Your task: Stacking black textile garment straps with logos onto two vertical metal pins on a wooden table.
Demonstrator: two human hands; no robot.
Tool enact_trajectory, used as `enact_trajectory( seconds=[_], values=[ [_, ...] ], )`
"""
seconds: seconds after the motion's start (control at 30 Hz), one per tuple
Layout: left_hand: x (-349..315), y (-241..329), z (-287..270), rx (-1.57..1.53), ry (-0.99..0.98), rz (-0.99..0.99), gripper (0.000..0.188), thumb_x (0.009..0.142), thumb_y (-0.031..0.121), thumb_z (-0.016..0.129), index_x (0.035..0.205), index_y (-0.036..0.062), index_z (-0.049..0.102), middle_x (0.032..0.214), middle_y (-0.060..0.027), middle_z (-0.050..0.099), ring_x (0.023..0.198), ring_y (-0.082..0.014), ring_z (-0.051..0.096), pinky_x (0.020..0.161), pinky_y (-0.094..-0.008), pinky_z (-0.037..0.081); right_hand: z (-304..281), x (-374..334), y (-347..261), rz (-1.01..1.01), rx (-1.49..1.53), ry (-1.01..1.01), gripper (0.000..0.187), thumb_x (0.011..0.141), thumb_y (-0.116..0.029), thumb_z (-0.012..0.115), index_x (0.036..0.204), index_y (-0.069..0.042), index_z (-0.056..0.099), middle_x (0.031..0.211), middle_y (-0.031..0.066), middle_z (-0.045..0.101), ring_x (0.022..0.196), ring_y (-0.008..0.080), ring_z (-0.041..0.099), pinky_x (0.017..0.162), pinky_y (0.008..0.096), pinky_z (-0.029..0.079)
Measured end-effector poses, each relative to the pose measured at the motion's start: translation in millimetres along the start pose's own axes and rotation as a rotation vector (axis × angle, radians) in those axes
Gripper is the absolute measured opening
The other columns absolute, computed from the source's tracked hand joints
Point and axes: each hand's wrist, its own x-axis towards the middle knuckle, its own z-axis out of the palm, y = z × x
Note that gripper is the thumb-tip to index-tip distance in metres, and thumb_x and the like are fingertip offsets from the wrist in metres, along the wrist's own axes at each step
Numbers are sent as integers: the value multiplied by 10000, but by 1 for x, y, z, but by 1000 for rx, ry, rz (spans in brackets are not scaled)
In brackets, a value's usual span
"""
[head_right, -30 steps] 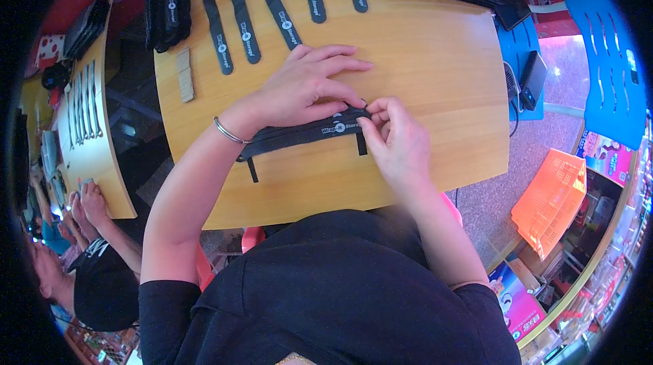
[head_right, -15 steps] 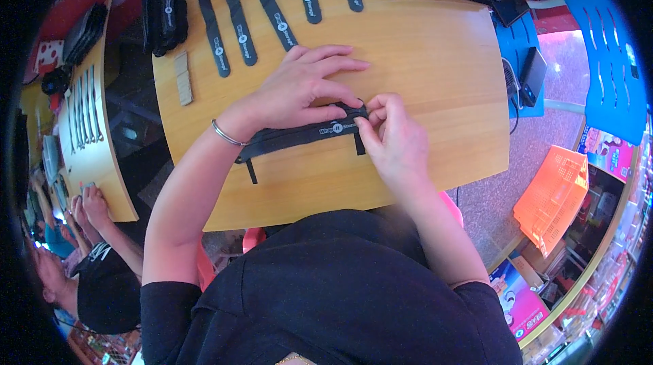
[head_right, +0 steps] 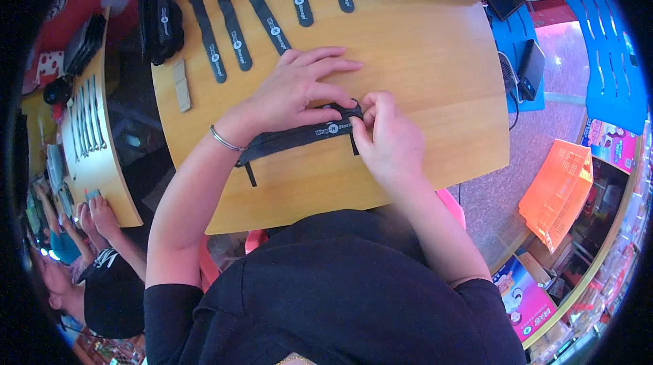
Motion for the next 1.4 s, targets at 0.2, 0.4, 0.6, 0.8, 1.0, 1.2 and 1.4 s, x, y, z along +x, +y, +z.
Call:
enact_trajectory(
  seconds=[0.2, 0.4, 0.6, 0.8, 1.0, 1.2, 1.4],
  values=[
    [-1, 7, 1, 9, -2, -23, 187, 767, 275, 708, 941, 215, 674, 1356, -14, 490, 1309, -277, 376, 980, -441, 304, 2, -4, 2, -62, -44, 44, 335, 803, -156, 678, 1065, -106, 475, 791, 71, 590, 681, 272, 616, 568, 403, 473],
    [1, 12, 4, 30, 2, -71, 181, 763, 280, 709, 920, 201, 669, 1357, -7, 488, 1301, -270, 380, 977, -444, 307, 0, -3, 7, -102, -35, 72, 323, 808, -123, 657, 1085, -102, 492, 918, 106, 579, 774, 283, 618, 631, 404, 488],
    [5, 26, -4, 128, -12, -97, 155, 810, 221, 668, 957, 170, 666, 1364, -39, 482, 1293, -295, 398, 1005, -457, 326, -6, 5, 17, -73, 217, 8, 263, 823, -28, 592, 1074, -67, 523, 920, 112, 578, 717, 293, 600, 616, 379, 482],
    [-34, 75, -5, 226, 266, -282, 437, 805, 146, 652, 1217, 32, 558, 1378, -156, 449, 1288, -353, 407, 1036, -457, 349, -13, -6, 34, -221, 299, 96, 253, 821, -4, 586, 1070, -37, 555, 985, 123, 583, 872, 276, 600, 731, 353, 497],
    [-78, 123, 30, 324, 176, -528, 644, 801, 237, 660, 1327, -45, 418, 1446, -202, 338, 1367, -355, 285, 1111, -463, 252, -12, -29, 5, -719, -194, -82, 575, 803, -238, 672, 1311, -48, 481, 1397, 98, 437, 1279, 267, 417, 1037, 449, 351],
    [-74, 126, 56, 424, 110, -549, 676, 837, 325, 597, 1365, -37, 379, 1485, -192, 282, 1399, -342, 222, 1135, -482, 164, -8, -25, 15, -752, -412, -189, 784, 793, -471, 625, 1403, -47, 374, 1487, 91, 324, 1397, 250, 253, 1121, 526, 165],
    [-78, 127, 57, 449, 89, -533, 677, 870, 379, 551, 1374, -34, 368, 1483, -195, 276, 1404, -341, 196, 1137, -483, 150, -8, -29, 16, -789, -443, -164, 808, 811, -525, 575, 1408, -26, 359, 1490, 113, 314, 1400, 252, 244, 1127, 524, 144]
  ],
)
